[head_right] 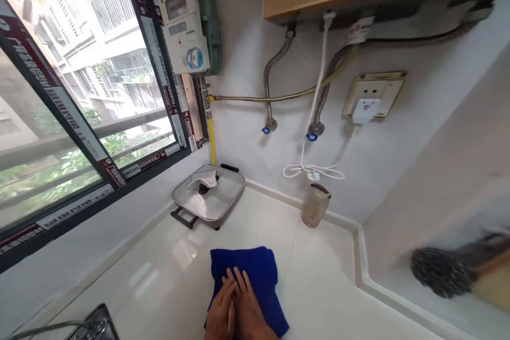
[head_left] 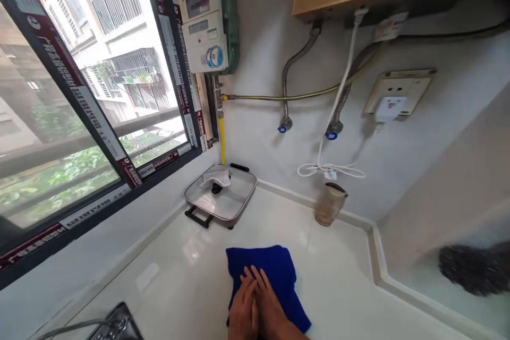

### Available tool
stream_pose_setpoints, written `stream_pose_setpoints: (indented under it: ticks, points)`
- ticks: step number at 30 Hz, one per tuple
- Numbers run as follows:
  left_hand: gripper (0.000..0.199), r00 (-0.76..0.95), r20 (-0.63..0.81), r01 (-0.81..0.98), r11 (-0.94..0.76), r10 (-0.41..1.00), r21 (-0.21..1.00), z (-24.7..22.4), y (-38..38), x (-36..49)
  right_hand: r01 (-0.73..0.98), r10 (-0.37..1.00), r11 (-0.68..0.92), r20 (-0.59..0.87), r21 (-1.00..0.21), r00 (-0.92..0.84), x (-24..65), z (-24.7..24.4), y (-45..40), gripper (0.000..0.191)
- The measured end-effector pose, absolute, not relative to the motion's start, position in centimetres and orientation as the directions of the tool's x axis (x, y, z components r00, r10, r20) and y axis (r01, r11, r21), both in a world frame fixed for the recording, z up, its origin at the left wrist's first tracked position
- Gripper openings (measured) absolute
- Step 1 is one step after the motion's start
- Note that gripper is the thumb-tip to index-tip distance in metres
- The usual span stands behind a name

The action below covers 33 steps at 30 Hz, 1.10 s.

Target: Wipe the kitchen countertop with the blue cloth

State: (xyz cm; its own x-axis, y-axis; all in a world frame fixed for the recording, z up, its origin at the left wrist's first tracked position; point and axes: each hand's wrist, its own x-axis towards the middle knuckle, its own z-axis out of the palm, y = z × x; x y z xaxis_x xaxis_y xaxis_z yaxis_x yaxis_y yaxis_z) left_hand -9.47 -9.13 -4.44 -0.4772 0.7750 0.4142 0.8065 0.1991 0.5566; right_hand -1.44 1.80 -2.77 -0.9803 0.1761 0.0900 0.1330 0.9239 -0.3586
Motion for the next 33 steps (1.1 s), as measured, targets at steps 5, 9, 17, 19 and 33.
stream_pose_setpoints:
  ticks: [5, 9, 17, 19, 33]
  points:
    - [0.054, -0.548, 0.313, 0.772, 0.326, 0.775, 0.545, -5.6, -13.3, -5.2, 0.188, 0.276, 0.780, 0.058, -0.597, -0.959, 4.9, -1.9, 0.4, 0.060]
    - [0.062, -0.427, 0.351, 0.875, 0.283, 0.833, 0.393, -6.1, -17.2, -3.8, 0.197, 0.476, 0.265, -0.050, -0.944, -0.878, 6.7, -0.4, 1.4, 0.056]
    - [0.051, -0.454, 0.333, 0.876, 0.348, 0.826, 0.333, -2.6, -11.1, -3.5, 0.010, 0.441, -0.244, -0.120, -0.970, -0.889, 5.1, -1.5, 2.7, 0.064]
    - [0.054, -0.483, 0.330, 0.868, 0.391, 0.811, 0.307, -2.8, -9.7, -2.9, -0.023, 0.479, -0.211, -0.083, -0.977, -0.874, 4.9, -3.0, 2.9, 0.062]
    - [0.061, -0.465, 0.223, 0.871, 0.398, 0.857, 0.290, -3.3, -10.9, -3.0, -0.112, 0.296, 0.774, 0.512, -0.623, -0.806, 7.1, -7.5, 4.2, 0.049]
